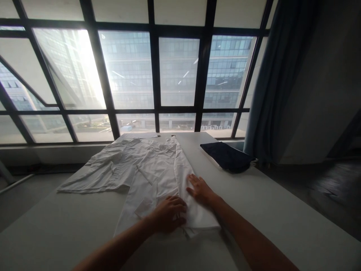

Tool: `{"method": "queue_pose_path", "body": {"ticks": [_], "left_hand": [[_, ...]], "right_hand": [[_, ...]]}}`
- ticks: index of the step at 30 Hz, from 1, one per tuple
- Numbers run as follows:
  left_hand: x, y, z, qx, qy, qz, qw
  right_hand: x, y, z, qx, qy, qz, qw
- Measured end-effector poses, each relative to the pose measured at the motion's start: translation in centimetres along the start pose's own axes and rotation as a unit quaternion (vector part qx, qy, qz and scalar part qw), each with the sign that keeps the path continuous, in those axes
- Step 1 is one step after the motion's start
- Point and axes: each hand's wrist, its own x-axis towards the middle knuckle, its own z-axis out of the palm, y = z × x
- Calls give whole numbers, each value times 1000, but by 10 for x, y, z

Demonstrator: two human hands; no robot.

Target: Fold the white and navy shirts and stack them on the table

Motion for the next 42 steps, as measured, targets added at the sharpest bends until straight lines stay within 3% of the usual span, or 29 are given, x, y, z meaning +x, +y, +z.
{"method": "queue_pose_path", "body": {"ticks": [3, 7, 12, 15, 19, 21, 24, 29, 42], "left_hand": [[3, 1, -3, 17, -20, -23, 999], [9, 11, -1, 22, -62, -10, 998], [11, 23, 16, 20, -118, 16, 993], [27, 9, 7, -26, -137, 22, 990], [62, -35, -14, -18, -64, 24, 997], [72, -55, -15, 31, -45, 31, 998], [72, -73, -5, 53, -81, 18, 995], [65, -77, 4, 35, -119, 12, 992], [64, -65, -13, -5, -100, -12, 995]], "right_hand": [[2, 11, 12, -40, -75, -21, 996], [9, 21, 8, -49, -73, -51, 995], [37, 22, 5, -55, -74, 5, 996], [61, 18, 4, -55, -61, 10, 997], [99, 15, -1, -47, -30, -3, 998], [117, 17, 1, -53, -45, -22, 997], [140, 26, 9, -60, -84, -40, 994], [182, 48, 24, -55, -88, -20, 994], [309, 92, 35, -35, -67, 81, 994]]}}
